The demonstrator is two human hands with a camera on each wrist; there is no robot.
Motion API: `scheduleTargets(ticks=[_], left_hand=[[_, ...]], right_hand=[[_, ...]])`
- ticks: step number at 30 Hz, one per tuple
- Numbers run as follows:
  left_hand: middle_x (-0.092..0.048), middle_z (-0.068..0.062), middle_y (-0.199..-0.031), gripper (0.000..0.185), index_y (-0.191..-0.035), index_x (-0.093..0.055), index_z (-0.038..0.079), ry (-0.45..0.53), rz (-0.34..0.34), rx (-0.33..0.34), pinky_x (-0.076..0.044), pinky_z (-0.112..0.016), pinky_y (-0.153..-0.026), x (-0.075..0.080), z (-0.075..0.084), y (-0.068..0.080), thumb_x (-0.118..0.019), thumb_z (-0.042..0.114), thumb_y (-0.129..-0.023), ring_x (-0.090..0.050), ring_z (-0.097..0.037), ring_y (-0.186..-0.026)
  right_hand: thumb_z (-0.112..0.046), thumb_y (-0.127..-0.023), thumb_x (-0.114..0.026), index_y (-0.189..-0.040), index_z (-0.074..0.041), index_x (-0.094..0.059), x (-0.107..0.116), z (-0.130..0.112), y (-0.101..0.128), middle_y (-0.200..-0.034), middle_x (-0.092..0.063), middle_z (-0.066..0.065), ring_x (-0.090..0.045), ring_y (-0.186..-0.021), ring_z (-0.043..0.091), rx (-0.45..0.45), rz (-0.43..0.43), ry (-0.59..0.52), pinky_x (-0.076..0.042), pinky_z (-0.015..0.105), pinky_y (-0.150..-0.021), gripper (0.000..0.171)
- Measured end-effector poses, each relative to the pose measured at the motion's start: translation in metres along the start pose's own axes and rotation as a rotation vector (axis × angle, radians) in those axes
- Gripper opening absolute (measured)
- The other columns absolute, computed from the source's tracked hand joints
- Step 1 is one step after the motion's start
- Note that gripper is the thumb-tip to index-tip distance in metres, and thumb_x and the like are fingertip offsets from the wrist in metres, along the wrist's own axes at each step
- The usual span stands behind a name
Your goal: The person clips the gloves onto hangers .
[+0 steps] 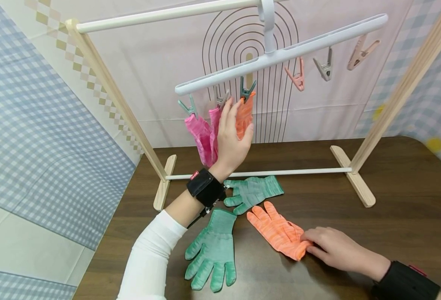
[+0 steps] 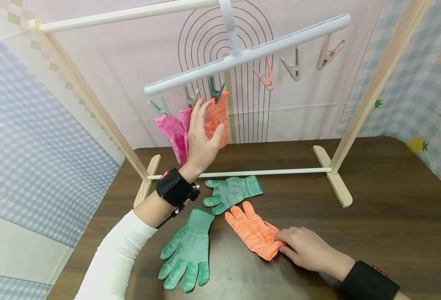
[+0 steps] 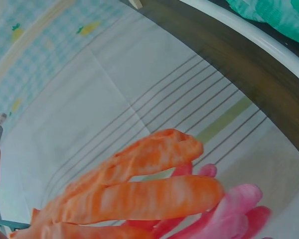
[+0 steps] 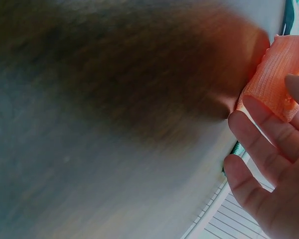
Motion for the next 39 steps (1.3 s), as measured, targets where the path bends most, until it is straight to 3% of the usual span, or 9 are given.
scheduleTargets(ticks=[12, 27, 39], left_hand=[[-0.022, -0.015, -0.143, 0.050, -0.129, -0.038, -0.003, 0.079, -0.025, -0.040, -0.028, -0.027, -0.103, -0.004, 0.013, 0.002, -0.054, 0.008, -0.083, -0.026, -0.020, -0.130], [-0.031, -0.017, -0.138, 0.047, -0.126, -0.039, -0.005, 0.073, -0.036, -0.086, -0.024, -0.025, -0.105, -0.010, 0.019, 0.003, -0.053, 0.005, -0.082, -0.027, -0.019, -0.130], [-0.038, -0.016, -0.135, 0.046, -0.127, -0.040, -0.004, 0.062, -0.073, -0.048, -0.022, -0.025, -0.106, -0.015, 0.020, 0.004, -0.052, 0.008, -0.084, -0.032, -0.019, -0.128]], right_hand=[[-0.014, -0.079, -0.062, -0.091, -0.017, -0.062, 0.000, 0.000, -0.001, -0.085, -0.058, -0.014, -0.052, -0.074, 0.000, 0.004, 0.017, 0.017, -0.044, 0.025, -0.060, 0.012], [-0.014, -0.080, -0.062, -0.091, -0.018, -0.062, -0.001, 0.000, -0.002, -0.085, -0.058, -0.015, -0.052, -0.073, -0.001, 0.009, 0.032, 0.013, -0.044, 0.024, -0.060, 0.013], [-0.016, -0.080, -0.062, -0.093, -0.018, -0.063, -0.001, 0.000, -0.002, -0.087, -0.059, -0.014, -0.054, -0.075, 0.001, -0.003, 0.031, 0.033, -0.045, 0.026, -0.062, 0.013]])
Point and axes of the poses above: each hand's wrist, its own y-axis away from the middle knuckle, its own x-axis out of the back of the hand, z = x × y, the point moved 2 cm from there along -y, towards the middle knuckle
